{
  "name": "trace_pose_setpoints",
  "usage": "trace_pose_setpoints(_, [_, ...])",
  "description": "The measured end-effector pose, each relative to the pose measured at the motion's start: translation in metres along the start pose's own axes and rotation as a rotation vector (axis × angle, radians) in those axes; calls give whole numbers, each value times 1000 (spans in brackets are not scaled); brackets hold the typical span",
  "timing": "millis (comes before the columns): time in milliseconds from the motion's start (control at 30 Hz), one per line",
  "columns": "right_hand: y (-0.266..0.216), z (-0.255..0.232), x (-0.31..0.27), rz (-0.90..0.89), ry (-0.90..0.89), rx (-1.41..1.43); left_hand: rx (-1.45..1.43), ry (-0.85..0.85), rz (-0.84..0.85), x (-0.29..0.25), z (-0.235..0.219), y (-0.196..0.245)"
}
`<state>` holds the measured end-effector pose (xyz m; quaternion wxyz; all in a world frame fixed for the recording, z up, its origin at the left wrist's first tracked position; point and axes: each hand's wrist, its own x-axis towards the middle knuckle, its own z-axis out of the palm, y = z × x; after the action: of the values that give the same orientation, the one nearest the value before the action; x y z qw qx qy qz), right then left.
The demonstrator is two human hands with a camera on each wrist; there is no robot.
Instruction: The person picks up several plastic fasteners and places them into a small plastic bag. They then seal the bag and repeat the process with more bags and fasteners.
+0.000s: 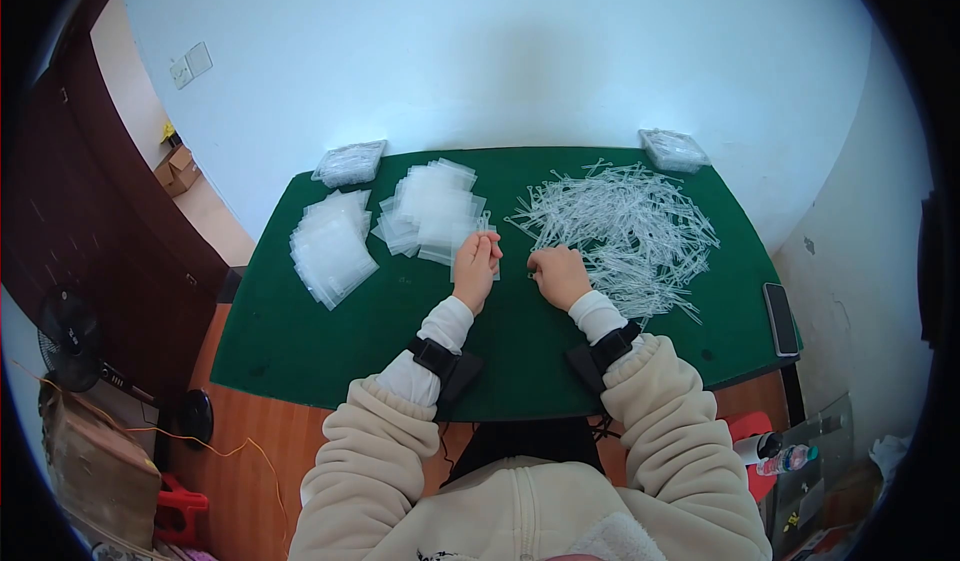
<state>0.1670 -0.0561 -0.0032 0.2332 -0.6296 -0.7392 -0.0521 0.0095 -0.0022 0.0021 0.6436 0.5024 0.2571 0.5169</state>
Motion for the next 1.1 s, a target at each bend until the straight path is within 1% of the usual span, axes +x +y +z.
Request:
trace_pose_setpoints(67, [-1,1,-1,9,26,-5,32,35,-88,0,0,1])
trace_pose_setpoints(233, [2,5,-2,-30,81,-44,13,4,-139,0,-2,1])
trace_pose_setpoints(333, [-4,0,0,-92,229,26,42,-10,-166,0,-1,0])
trace_pose_setpoints(367, [-5,-3,2,-92,229,26,42,-10,-166,0,-2,0])
trace_pose_setpoints(467, [-10,-14,9,-112,321,375,84,-63,-255,-2,0,4])
trace_pose_setpoints(500, [-11,-14,9,-112,321,376,85,-64,-255,-3,0,5])
trace_pose_setpoints(600, [-13,-14,8,70,313,822,140,-147,-322,-5,1,8])
trace_pose_setpoints(633, [-14,-13,9,69,314,821,140,-148,-321,-5,1,7])
trace_pose_setpoints(733, [-16,-6,11,113,321,1286,147,-231,-303,-5,2,0])
trace_pose_setpoints(767, [-15,-5,11,112,321,1286,147,-231,-302,-6,2,-1])
trace_pose_setpoints(867, [-8,-5,10,163,229,1356,196,-312,-303,-6,3,-3])
trace_pose_setpoints(1000, [-9,-6,11,232,282,1367,169,-300,-354,-10,9,2])
trace_pose_setpoints(1100, [-10,-8,11,254,285,1369,143,-321,-390,-12,12,6])
